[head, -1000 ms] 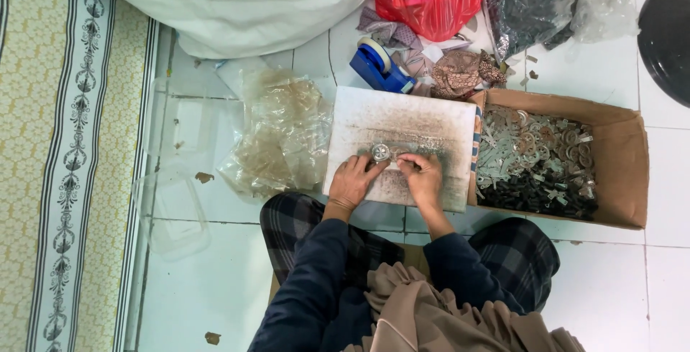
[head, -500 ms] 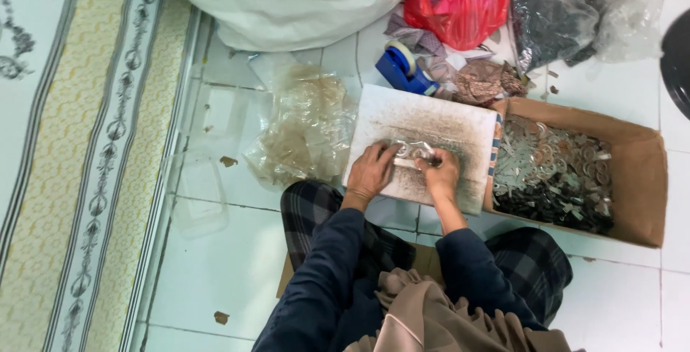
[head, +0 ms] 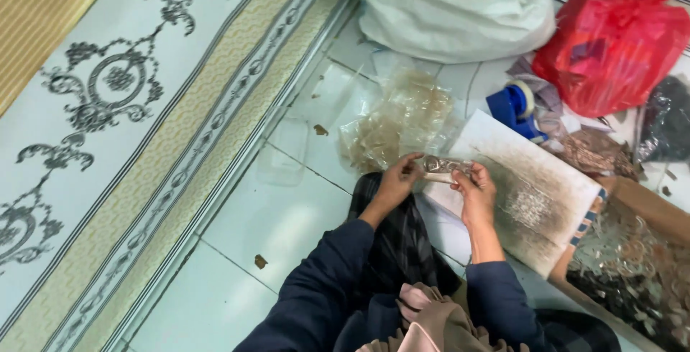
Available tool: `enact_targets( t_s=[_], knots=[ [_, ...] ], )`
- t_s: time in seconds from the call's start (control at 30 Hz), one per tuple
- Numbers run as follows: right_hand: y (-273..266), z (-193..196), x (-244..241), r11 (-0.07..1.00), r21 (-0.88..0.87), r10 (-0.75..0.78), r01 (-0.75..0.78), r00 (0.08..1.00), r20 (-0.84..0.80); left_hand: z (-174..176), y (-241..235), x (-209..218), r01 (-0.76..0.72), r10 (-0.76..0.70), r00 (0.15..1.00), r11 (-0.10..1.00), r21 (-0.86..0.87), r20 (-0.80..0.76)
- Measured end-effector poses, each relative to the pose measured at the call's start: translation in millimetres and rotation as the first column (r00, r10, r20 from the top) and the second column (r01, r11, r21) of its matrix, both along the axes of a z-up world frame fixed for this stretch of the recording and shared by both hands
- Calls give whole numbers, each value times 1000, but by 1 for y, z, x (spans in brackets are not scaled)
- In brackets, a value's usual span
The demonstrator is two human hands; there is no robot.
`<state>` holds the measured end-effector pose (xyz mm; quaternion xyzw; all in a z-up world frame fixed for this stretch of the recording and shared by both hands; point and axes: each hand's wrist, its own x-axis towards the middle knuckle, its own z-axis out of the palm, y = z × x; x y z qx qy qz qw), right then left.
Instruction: The person picks up metal washers from a cardboard box and arranges them on a white surface before placing them into a plastic bag.
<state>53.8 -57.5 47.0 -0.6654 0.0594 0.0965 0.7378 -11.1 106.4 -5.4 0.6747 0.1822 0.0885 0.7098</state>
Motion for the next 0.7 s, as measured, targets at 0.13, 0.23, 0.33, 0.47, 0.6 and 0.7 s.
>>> enact_targets(
  t_s=[0.13, 0.23, 0.33, 0.47, 0.6, 0.7],
  knots=[
    [68, -7, -13, 981, 28, 193, -192, 980, -43, 22, 94, -65, -413, 397, 909, 818, 400, 128],
    [119, -13, -27, 939, 31, 343, -342, 933, -108, 0, 151, -110, -254, 595, 789, 541, 802, -152],
    [163, -14, -43, 900, 14, 435, -436, 891, -128, -16, 177, -149, 9, 618, 733, 408, 913, -284],
    [200, -22, -52, 821, -110, 541, -561, 825, -163, -22, 176, -177, 121, 492, 801, 426, 897, -342],
    [216, -28, -60, 718, -243, 626, -652, 758, -183, -34, 155, -199, 28, 352, 909, 482, 876, -223],
    [213, -29, -71, 626, -260, 712, -735, 675, -194, -39, 139, -223, 55, 253, 949, 451, 891, -187]
  ],
)
